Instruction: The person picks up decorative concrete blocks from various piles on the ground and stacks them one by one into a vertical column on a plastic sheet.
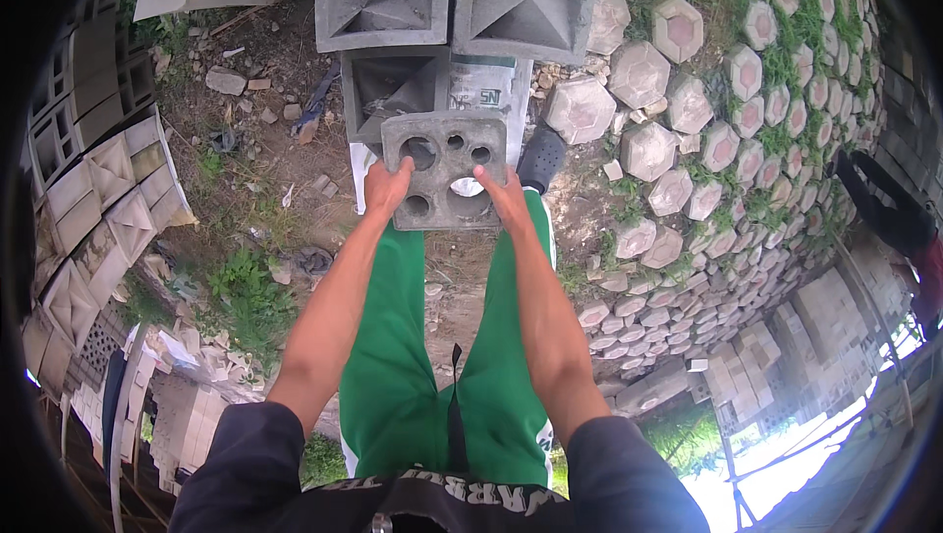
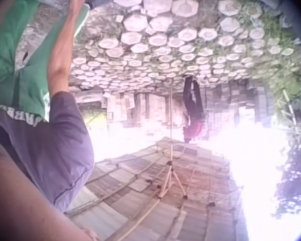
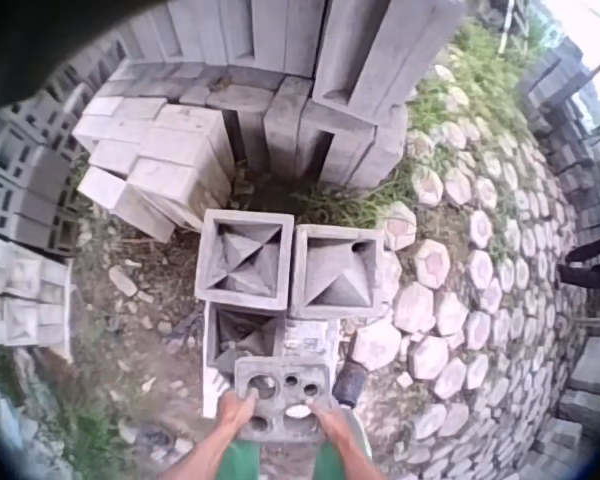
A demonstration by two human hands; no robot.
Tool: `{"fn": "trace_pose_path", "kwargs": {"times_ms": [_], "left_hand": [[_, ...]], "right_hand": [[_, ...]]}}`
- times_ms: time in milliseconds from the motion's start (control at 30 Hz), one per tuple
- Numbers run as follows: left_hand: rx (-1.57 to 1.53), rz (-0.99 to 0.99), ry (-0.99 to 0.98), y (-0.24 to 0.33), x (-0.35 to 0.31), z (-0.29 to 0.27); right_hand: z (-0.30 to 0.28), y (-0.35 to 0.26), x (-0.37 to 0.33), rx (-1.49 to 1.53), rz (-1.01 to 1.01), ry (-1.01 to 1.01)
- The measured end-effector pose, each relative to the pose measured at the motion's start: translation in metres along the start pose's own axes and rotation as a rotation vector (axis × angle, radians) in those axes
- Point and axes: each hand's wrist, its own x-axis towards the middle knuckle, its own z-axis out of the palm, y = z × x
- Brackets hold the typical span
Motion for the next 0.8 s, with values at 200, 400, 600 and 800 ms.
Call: {"fn": "trace_pose_path", "kwargs": {"times_ms": [200, 400, 600, 800], "left_hand": [[0.063, -0.108, -0.096, -0.047, -0.023, 0.097], [-0.029, -0.180, -0.214, -0.073, -0.010, 0.192], [0.081, -0.206, -0.308, -0.062, 0.064, 0.243], [-0.237, -0.306, -0.206, -0.060, 0.155, 0.269]], "right_hand": [[-0.082, 0.038, -0.003, -0.069, 0.088, -0.044], [-0.142, 0.076, 0.018, -0.238, 0.260, -0.013], [-0.166, 0.118, 0.088, -0.183, 0.275, 0.049], [-0.148, 0.114, 0.189, -0.292, 0.190, -0.021]]}}
